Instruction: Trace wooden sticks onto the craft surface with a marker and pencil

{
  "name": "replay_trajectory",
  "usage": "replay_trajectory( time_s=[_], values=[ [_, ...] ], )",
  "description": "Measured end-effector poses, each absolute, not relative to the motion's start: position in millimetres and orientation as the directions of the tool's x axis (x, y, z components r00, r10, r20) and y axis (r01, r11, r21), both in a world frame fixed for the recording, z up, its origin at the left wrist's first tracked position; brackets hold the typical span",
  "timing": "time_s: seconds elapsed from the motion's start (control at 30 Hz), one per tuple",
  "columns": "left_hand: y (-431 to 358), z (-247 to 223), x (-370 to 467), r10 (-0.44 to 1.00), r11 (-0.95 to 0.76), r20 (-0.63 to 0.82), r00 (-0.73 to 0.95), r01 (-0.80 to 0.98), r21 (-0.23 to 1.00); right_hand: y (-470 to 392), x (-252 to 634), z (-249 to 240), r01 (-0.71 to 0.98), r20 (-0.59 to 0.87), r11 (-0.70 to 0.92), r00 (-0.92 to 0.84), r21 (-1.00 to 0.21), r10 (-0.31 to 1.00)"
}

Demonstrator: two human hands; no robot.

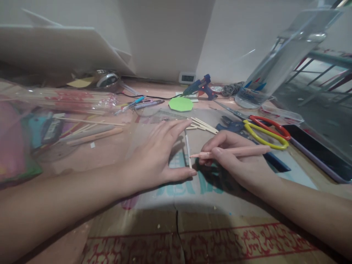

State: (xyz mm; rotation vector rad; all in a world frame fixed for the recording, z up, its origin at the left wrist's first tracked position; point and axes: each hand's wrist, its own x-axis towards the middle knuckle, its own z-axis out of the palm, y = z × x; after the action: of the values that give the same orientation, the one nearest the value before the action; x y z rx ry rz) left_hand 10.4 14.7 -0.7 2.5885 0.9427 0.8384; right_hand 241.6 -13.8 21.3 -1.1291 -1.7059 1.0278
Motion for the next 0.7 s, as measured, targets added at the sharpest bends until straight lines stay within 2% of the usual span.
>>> replay_trajectory(
  time_s=[0.5,0.7],
  values=[
    [15.1,-0.1,10.5,0.655,-0.754,0.438,0.616,0.492,0.436,-16.0,237.6,27.4,0.255,0.124,0.190,-0.255,-0.948,0.959],
    [14.6,0.3,9.8,0.652,-0.757,0.443,0.616,0.487,0.436,-17.1,238.5,29.1,0.298,0.131,0.223,-0.301,-0.928,0.945]
  ],
)
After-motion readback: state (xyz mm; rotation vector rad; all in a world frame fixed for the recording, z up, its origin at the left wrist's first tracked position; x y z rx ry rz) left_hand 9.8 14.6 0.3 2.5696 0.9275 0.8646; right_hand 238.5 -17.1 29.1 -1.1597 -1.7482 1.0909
